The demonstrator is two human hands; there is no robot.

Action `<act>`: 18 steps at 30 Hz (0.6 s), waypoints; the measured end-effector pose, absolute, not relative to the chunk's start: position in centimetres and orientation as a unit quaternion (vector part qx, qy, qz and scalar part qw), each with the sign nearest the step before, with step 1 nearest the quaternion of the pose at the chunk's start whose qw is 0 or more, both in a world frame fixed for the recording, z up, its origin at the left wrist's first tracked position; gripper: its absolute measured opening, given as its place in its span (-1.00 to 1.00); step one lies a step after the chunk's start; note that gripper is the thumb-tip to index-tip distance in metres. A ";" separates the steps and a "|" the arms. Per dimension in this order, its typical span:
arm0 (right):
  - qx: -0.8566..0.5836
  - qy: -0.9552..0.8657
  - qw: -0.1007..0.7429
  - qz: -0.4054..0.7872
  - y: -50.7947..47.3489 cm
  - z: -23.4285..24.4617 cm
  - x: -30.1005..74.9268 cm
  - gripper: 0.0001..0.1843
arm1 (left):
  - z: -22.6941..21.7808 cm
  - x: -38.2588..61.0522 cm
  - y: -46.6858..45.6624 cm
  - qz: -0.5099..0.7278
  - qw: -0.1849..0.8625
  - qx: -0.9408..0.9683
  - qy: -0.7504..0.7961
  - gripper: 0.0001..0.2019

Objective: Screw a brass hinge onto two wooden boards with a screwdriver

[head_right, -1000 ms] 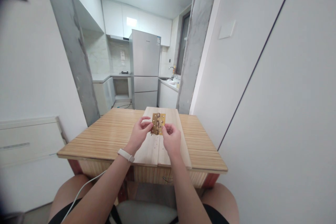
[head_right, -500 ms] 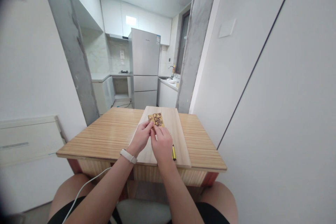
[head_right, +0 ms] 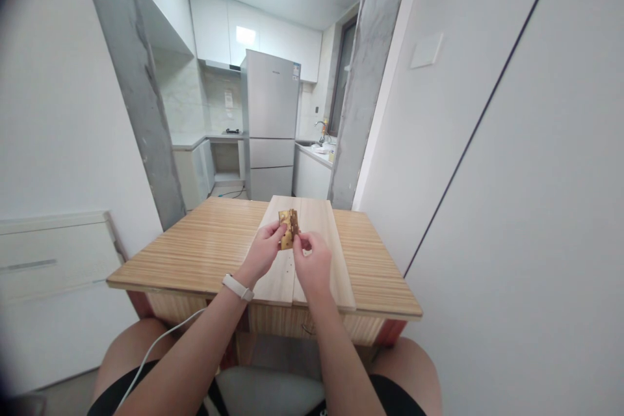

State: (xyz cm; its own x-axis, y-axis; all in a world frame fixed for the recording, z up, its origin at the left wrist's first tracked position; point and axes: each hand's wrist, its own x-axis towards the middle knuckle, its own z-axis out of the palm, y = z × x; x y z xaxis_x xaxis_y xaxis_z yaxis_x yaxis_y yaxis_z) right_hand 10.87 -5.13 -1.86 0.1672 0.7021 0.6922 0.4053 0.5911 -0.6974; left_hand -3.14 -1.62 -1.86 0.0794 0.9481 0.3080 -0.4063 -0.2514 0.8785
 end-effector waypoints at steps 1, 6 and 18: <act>-0.437 -0.642 0.624 0.090 -5.5 -1.8 10.5 -0.74 | -1.7 -3.1 -1.7 0.620 0.531 0.502 0.285 -0.55; -0.451 -0.566 0.662 0.195 -4.6 -2.5 10.5 -0.67 | -1.4 -3.6 -2.1 0.612 0.592 0.462 0.248 -0.53; -0.446 -0.693 0.546 0.148 -5.3 -1.6 9.8 -0.64 | -0.4 -3.1 -2.8 0.637 0.499 0.487 0.329 -0.55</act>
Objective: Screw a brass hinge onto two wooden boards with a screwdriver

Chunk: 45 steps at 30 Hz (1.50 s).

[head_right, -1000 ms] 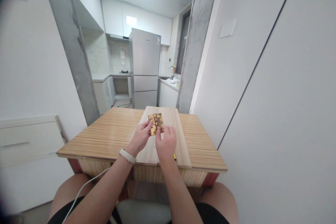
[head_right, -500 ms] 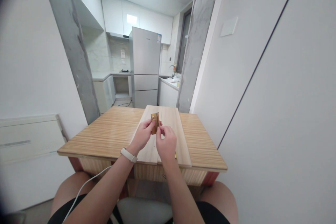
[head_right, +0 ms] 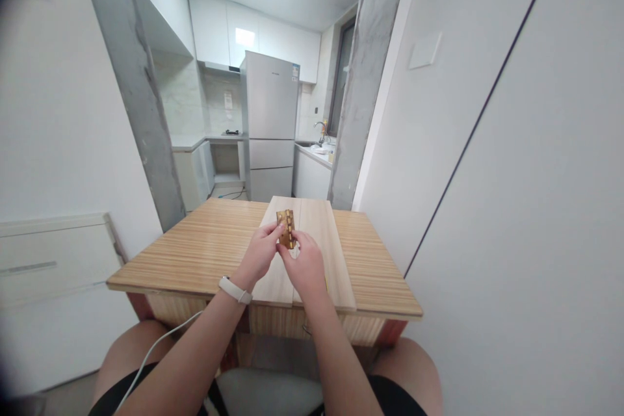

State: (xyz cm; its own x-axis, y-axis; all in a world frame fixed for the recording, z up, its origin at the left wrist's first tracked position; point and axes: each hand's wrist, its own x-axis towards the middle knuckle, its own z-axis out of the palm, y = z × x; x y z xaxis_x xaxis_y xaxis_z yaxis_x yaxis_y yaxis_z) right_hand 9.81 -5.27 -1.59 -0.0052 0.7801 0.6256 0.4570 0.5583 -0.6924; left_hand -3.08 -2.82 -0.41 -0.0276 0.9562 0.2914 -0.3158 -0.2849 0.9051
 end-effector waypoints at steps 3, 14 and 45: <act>-0.456 -0.678 0.543 0.192 -5.6 -1.0 9.1 -0.66 | -0.1 -2.6 -3.0 0.617 0.466 0.526 0.354 -0.55; -0.356 -0.484 0.646 0.471 -3.0 -3.0 11.0 -0.53 | -1.8 -3.8 -0.7 0.608 0.367 0.533 0.460 -0.56; -0.344 -0.499 0.606 0.516 -2.1 -1.8 14.0 -0.48 | -1.9 -5.2 -2.3 0.570 0.631 0.465 0.247 -0.58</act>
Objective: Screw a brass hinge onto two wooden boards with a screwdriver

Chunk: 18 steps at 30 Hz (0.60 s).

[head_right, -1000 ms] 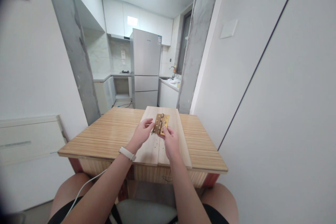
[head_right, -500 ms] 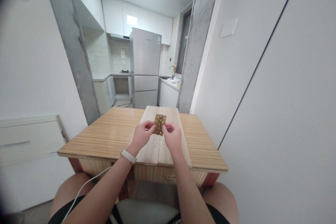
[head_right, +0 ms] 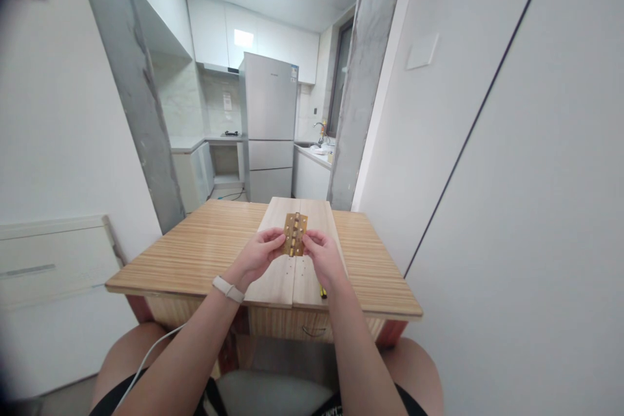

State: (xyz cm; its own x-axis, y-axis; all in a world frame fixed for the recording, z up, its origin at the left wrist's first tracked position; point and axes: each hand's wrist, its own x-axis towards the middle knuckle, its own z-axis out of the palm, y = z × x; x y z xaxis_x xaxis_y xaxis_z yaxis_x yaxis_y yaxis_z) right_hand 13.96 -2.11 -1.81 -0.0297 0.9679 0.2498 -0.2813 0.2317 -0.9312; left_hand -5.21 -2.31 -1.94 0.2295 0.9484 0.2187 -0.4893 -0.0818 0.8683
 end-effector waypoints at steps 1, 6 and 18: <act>-0.347 -0.494 0.615 0.509 -2.2 -1.9 13.8 -0.47 | -1.9 -5.1 -2.4 0.575 0.620 0.470 0.251 -0.59; -0.406 -0.511 0.647 0.395 -2.5 -1.9 13.2 -0.45 | -1.3 -5.1 -2.6 0.616 0.440 0.557 0.343 -0.74; -0.351 -0.719 0.594 0.086 -4.5 -2.0 14.2 -0.75 | -0.5 -6.9 -5.0 0.622 0.285 0.655 0.321 -0.94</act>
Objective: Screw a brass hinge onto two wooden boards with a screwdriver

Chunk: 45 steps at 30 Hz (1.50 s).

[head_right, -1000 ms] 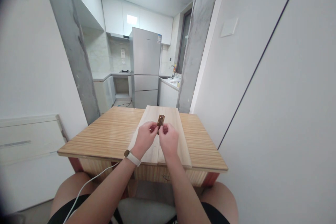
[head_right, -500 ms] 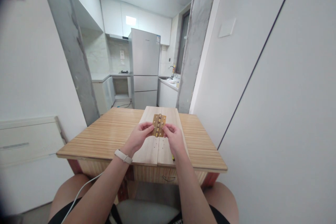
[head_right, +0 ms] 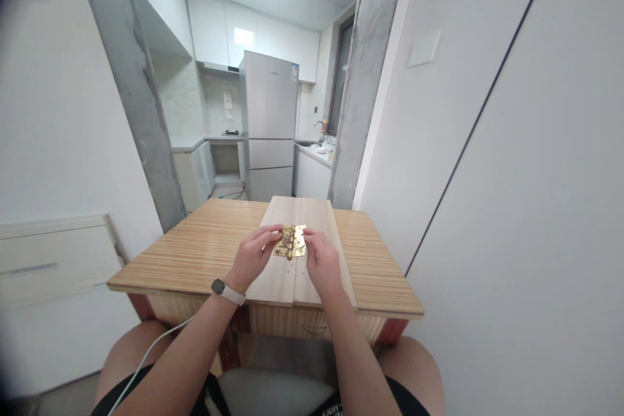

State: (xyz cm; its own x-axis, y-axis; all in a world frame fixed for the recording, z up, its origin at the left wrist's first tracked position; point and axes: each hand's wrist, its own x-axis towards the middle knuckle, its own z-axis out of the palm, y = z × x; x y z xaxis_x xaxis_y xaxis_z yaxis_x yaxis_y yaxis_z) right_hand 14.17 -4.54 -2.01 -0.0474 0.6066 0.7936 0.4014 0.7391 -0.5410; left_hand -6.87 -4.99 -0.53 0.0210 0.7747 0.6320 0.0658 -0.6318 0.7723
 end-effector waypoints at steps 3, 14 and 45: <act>-0.346 -0.741 0.574 0.053 -4.7 -2.4 14.6 -0.72 | -0.4 -7.0 -5.5 0.620 0.311 0.650 0.311 -0.93; -0.421 -0.599 0.667 0.136 -4.5 -3.8 12.0 -0.70 | -2.1 -4.9 -4.6 0.636 0.289 0.615 0.365 -0.84; -0.714 -0.667 0.188 0.101 -0.6 -6.1 12.4 -0.76 | -8.7 -4.1 0.3 0.335 0.210 0.695 0.600 -0.89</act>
